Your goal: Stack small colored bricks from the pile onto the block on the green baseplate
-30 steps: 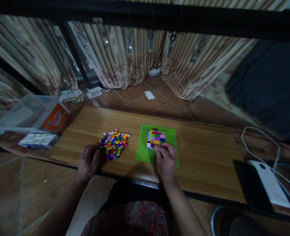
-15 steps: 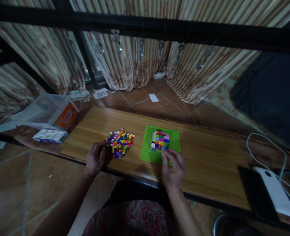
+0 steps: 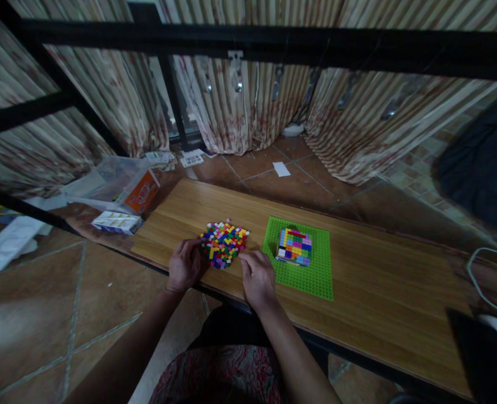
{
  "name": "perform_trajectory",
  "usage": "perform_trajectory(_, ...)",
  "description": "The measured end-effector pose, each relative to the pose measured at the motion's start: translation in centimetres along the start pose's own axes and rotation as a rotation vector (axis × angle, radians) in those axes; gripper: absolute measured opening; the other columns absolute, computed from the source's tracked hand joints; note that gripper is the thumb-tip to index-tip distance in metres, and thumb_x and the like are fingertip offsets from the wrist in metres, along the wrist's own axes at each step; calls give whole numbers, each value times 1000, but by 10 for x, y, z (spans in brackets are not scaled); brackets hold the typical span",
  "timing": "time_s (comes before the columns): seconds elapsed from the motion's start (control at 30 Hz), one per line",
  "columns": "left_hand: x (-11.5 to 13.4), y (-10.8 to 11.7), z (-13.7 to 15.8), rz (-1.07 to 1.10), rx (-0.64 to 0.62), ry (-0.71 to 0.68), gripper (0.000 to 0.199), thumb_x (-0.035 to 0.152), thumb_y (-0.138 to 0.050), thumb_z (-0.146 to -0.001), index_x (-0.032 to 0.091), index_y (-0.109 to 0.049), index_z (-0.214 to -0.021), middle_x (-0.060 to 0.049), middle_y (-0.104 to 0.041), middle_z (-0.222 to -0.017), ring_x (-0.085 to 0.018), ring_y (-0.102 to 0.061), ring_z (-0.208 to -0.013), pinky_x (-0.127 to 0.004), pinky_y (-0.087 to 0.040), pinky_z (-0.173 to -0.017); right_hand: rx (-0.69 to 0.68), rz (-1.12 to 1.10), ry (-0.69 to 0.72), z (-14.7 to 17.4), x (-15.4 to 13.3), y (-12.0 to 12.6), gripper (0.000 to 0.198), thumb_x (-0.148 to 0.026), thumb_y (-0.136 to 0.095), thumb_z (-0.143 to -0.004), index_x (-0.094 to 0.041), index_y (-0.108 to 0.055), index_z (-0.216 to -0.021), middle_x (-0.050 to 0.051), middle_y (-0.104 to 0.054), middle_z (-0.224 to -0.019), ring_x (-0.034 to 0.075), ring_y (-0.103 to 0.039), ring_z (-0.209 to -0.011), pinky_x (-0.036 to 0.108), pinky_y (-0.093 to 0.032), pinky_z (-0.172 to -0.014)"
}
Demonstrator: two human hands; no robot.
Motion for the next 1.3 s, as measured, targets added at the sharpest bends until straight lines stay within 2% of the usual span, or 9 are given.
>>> perform_trajectory(0.07, 0, -1, 1, 3, -4, -4, 23, 15, -43, -88, 17, -59, -105, -8, -62, -98, -18, -60, -91, -30, -50, -81, -26, 3, 2, -8, 0, -8, 22, -23, -48, -91, -22, -70, -96, 6, -67, -94, 19, -60, -91, 34, -48, -84)
perform_trajectory(0.23, -1, -3, 2, -2, -7, -12, 22, 14, -45, -88, 18, -59, -105, -8, -62, -98, -18, -60, -92, -30, -50, -81, 10, 94, -50, -28, 9, -13, 23, -20, -48, -90, -20, -69, -97, 7, -66, -93, 21, -60, -90, 34, -47, -82)
perform_trajectory(0.4, -1, -2, 2, 1, -4, -9, 22, 15, -44, -88, 18, -59, -105, -8, -62, -98, -18, -59, -91, -30, -50, -81, -39, 177, -40, -42, 13, -23, 23, -18, -48, -89, -20, -69, -97, 7, -66, -95, 20, -59, -93, 32, -45, -83)
perform_trajectory(0.77, 0, -2, 3, 5, -24, 1, 24, 15, -45, -88, 19, -58, -107, -8, -62, -101, -18, -59, -93, -31, -50, -84, -72, 198, -33, -41, 15, -14, 24, -12, -46, -84, -18, -68, -91, 7, -67, -90, 20, -61, -84, 32, -46, -80)
perform_trajectory(1.0, -1, -2, 4, 9, -17, -8, 24, 15, -44, -88, 19, -58, -107, -8, -61, -100, -19, -60, -93, -31, -50, -82, -59, 249, -64, -43, 14, -19, 19, -16, -50, -82, -19, -67, -92, 7, -66, -90, 19, -61, -83, 31, -46, -78)
perform_trajectory(1.2, -1, -2, 3, -2, -21, 7, 23, 16, -45, -88, 19, -58, -107, -8, -62, -100, -19, -60, -92, -32, -50, -82, -12, 375, -104, -47, 12, -23, 14, -13, -53, -78, -20, -66, -79, 7, -63, -81, 18, -59, -74, 29, -43, -70)
perform_trajectory(1.3, -1, -1, 1, 23, -17, 5, 21, 17, -45, -89, 19, -58, -105, -8, -62, -98, -19, -60, -92, -32, -50, -82, -3, 351, -122, -47, 11, -20, 15, -12, -51, -81, -19, -64, -79, 7, -63, -81, 19, -59, -75, 29, -44, -71)
Point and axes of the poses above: each hand's wrist, its own z-axis away from the middle knuckle, its own y-axis out of the back of the hand, x = y × z, the point moved 8 cm from there along -z, towards the middle knuckle
